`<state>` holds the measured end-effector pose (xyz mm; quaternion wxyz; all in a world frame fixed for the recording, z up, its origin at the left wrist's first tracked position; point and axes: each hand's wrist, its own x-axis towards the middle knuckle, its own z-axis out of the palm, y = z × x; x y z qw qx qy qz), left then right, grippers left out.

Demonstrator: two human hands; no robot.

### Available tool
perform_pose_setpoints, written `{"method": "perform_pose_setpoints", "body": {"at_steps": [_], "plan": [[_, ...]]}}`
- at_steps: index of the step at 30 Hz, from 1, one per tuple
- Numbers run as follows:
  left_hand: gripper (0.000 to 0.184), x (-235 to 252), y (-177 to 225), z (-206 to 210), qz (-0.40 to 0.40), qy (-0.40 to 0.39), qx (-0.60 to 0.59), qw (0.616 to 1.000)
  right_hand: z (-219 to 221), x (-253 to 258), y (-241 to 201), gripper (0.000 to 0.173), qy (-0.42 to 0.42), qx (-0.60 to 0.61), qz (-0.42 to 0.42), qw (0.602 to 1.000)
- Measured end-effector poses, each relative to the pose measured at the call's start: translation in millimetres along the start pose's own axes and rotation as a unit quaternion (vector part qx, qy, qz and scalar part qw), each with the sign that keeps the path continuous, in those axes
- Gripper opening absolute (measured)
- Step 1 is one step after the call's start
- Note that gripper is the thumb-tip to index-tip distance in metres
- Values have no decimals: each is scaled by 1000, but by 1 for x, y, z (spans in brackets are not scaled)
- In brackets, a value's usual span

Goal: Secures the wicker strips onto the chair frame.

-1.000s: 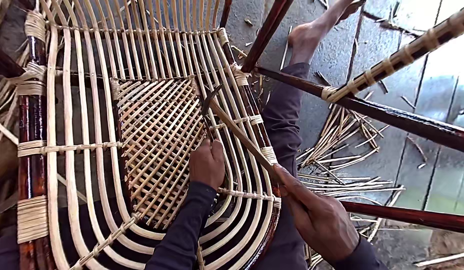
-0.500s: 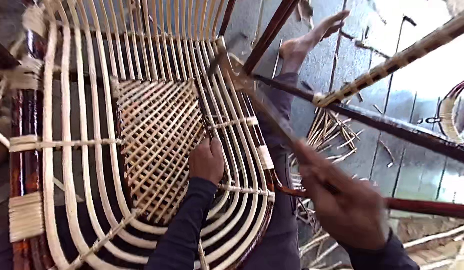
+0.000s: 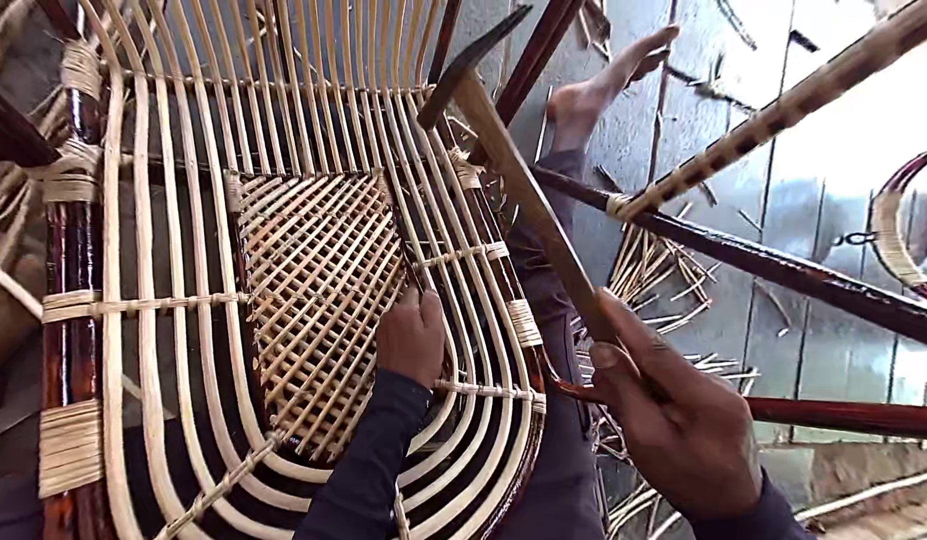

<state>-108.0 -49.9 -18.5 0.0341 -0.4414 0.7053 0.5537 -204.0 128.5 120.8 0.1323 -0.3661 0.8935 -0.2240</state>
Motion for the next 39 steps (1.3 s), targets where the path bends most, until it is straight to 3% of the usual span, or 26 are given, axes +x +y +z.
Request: {"method": "perform_pose_setpoints", "body": {"at_steps": [2,3,13,39], "plan": [[46,-13,8,6,121,24,91,988,2,0,7,50,1,10,11,1000],[51,-16,12,10,145,22,102,984,5,-1,10,49,-4,14,16,1000],[50,24,-5,-4,8,21,57,998,31,0,30,49,-55,-3,23,998],[51,28,-9,4,10,30,-11,999,39,-1,32,47,-87,-61,-3,994]]}}
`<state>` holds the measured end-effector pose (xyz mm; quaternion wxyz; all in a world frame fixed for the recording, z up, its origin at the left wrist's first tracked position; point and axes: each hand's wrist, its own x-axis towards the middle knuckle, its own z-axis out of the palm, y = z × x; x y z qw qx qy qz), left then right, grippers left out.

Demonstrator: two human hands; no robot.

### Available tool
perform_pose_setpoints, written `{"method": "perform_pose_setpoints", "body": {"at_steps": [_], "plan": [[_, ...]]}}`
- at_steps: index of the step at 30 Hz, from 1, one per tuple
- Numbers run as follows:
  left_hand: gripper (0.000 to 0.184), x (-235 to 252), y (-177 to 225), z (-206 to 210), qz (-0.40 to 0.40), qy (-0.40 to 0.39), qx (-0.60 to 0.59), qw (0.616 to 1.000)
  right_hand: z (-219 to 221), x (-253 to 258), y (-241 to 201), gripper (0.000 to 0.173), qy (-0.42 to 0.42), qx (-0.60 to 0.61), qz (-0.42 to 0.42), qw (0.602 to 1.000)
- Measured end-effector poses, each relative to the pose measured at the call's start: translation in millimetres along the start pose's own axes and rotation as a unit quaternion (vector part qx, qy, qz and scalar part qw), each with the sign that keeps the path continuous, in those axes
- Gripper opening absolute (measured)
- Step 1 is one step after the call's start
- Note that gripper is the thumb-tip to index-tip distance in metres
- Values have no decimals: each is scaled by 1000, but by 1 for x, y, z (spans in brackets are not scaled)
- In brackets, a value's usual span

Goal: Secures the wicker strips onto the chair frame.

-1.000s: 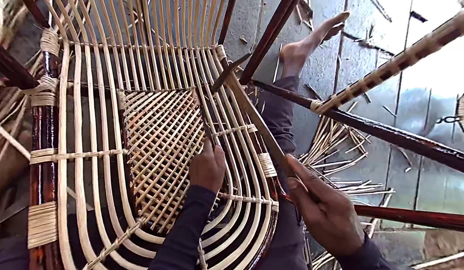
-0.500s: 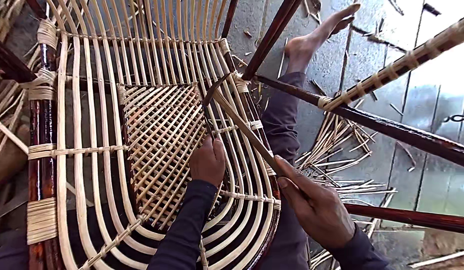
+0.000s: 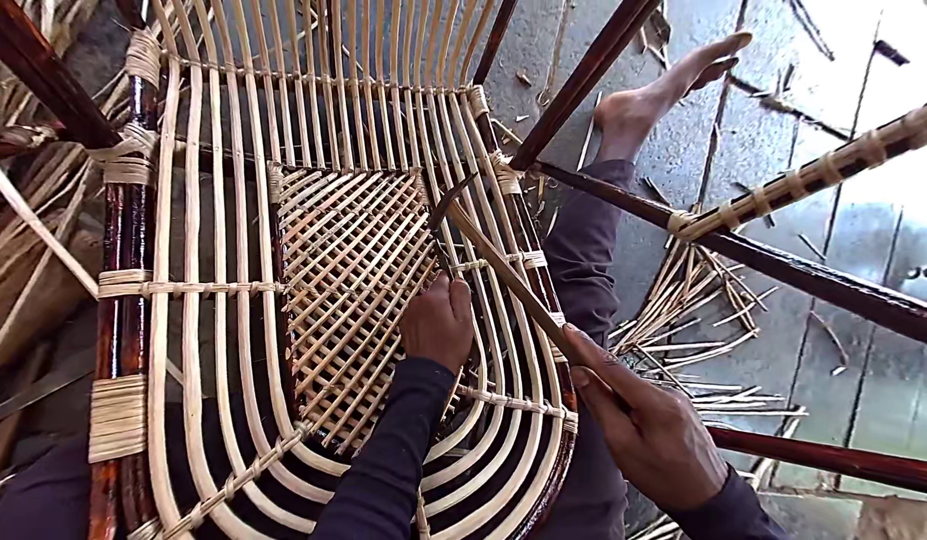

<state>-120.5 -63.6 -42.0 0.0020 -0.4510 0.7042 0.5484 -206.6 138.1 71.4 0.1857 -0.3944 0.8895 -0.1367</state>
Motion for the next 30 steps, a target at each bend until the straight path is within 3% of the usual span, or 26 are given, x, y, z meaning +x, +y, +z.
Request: {"method": "perform_pose_setpoints", "body": {"at_steps": [10,15,20,26,30], "plan": [[49,-2,8,2,-42,9,3,999,-4,4,2,50,-15,-54,-1,998],[49,-1,11,4,-51,13,-1,999,-28,11,-26,49,102,11,-11,995],[48,-2,12,3,-51,2,-6,999,-12,9,1,51,-21,-48,20,998],[47,1,8,6,-45,11,-8,999,-32,13,-26,52,127,33,-1,991],[46,4,3,2,-51,-14,-29,998,-2,8,6,51,-19,-14,28,999]]}}
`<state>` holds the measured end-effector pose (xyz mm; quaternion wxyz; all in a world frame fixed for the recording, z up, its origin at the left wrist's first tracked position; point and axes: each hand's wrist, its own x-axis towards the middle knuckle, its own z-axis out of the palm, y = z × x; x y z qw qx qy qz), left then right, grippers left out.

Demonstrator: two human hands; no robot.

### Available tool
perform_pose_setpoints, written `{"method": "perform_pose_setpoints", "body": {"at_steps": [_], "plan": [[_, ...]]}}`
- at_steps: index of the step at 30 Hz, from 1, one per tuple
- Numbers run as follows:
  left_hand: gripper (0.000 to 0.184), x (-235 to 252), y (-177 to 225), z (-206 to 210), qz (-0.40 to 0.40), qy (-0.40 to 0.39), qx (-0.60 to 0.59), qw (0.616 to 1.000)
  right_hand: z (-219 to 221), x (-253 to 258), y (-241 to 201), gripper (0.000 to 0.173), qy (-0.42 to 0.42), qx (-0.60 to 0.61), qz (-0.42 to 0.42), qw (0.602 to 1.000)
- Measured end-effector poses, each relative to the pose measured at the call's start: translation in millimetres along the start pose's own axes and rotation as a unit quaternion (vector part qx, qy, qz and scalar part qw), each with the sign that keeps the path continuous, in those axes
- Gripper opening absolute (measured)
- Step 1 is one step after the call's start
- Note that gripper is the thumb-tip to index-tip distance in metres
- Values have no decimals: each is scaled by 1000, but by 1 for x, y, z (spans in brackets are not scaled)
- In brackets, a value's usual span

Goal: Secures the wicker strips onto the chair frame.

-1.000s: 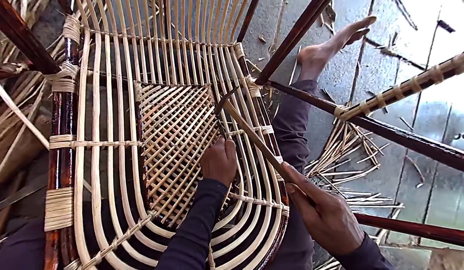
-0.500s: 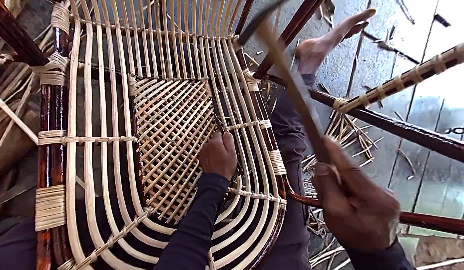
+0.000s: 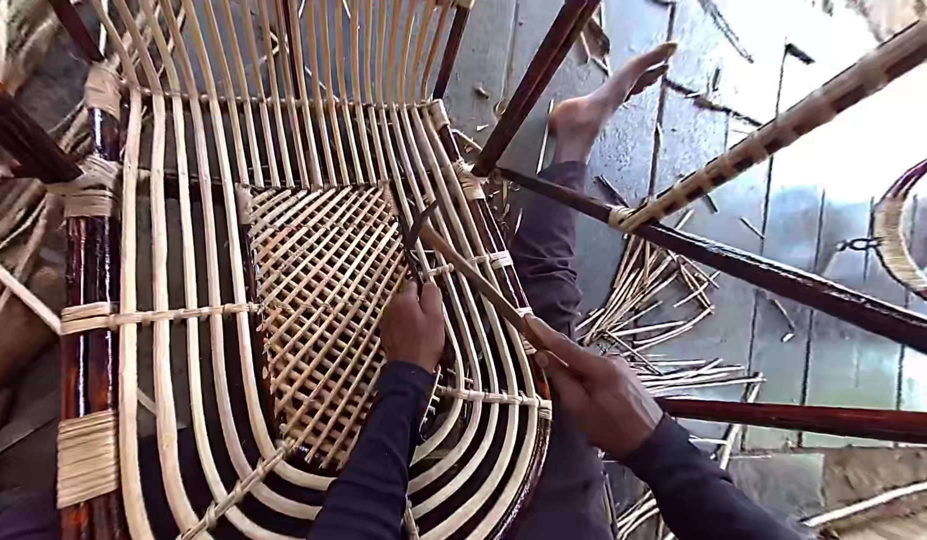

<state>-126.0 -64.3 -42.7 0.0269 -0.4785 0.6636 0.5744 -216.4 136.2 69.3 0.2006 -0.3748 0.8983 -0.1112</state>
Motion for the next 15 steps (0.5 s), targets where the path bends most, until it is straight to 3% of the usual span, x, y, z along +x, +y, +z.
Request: {"method": "perform_pose_setpoints", "body": {"at_steps": [3,6,11,15], "plan": [[40,-4,5,2,33,-25,95,995,5,-1,9,49,-1,35,25,999],[54,-21,6,17,118,-35,222,967,12,-6,2,49,40,64,34,997],[51,-8,0,2,105,25,94,990,21,-2,6,47,45,89,28,995],[49,8,-2,-10,59,17,43,997,25,4,5,47,40,101,24,994]]}}
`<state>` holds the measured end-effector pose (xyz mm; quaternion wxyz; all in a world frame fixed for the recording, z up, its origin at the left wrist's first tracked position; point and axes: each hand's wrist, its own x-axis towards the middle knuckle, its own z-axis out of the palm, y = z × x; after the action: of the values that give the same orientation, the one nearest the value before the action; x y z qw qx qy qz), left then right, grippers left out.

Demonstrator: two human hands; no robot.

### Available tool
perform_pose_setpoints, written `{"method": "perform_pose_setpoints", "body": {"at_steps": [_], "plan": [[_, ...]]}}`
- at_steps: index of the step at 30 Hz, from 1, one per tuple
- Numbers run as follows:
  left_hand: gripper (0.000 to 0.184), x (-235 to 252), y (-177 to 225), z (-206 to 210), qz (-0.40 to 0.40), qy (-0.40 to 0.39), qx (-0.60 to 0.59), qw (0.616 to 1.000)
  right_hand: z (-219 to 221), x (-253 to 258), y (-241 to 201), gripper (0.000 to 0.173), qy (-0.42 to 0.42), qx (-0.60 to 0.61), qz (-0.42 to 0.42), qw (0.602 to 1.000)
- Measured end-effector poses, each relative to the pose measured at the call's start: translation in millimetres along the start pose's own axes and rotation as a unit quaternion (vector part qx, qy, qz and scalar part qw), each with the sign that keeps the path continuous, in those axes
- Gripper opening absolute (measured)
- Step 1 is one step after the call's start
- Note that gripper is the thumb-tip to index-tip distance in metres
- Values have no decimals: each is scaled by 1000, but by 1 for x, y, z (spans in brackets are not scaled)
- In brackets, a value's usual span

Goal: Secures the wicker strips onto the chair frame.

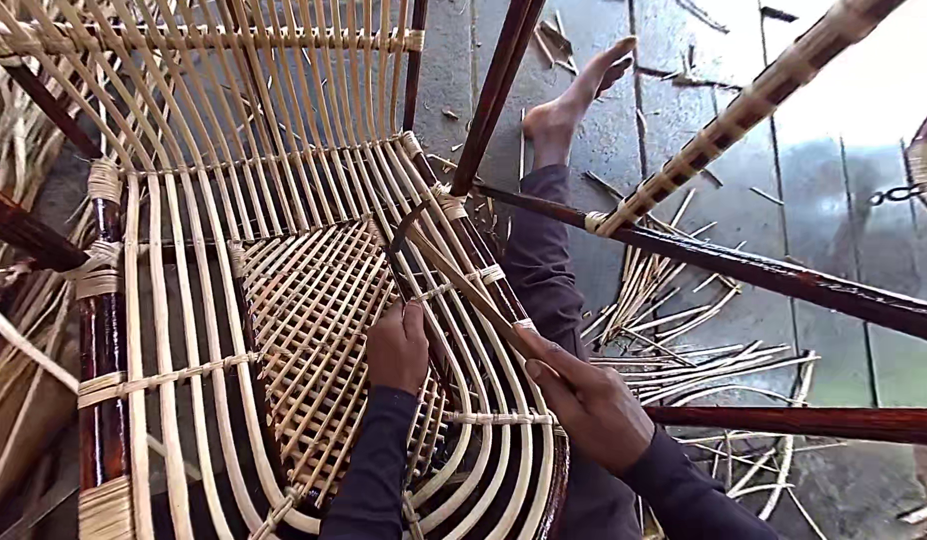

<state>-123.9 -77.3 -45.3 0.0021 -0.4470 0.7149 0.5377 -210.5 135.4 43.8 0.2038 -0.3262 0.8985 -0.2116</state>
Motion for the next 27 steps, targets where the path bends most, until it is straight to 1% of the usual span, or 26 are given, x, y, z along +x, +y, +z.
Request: {"method": "perform_pose_setpoints", "body": {"at_steps": [3,10,15,17,19,20,21,22,23,24,25,27], "plan": [[50,6,0,1,-15,-5,-6,1000,3,4,-1,47,4,-8,-2,1000],[49,14,5,5,-43,2,19,999,0,5,-5,46,-3,-22,-10,1000],[49,17,7,2,-48,-2,-14,999,-5,14,-8,49,-3,-93,-46,995],[50,19,6,0,-43,-5,-35,998,-19,20,-23,46,28,-79,-71,994],[50,20,5,1,-39,-1,-46,998,-30,24,-40,46,92,-51,-100,989],[50,20,4,2,-39,0,-46,998,-33,24,-44,48,111,-49,-109,987],[50,19,5,2,-41,-1,-42,998,-32,24,-42,50,104,-61,-106,987],[50,19,5,2,-41,-3,-33,999,-28,24,-33,51,67,-92,-91,989],[50,19,5,1,-38,-6,-26,999,-25,24,-23,52,9,-125,-57,991],[51,17,5,0,-38,-12,-19,999,-24,23,-14,51,-29,-137,-27,990],[51,16,5,0,-36,-14,-15,999,-28,24,-11,49,-33,-148,-17,988],[51,24,7,0,-26,-9,-13,1000,-39,32,-18,46,41,-125,-60,989]]}}
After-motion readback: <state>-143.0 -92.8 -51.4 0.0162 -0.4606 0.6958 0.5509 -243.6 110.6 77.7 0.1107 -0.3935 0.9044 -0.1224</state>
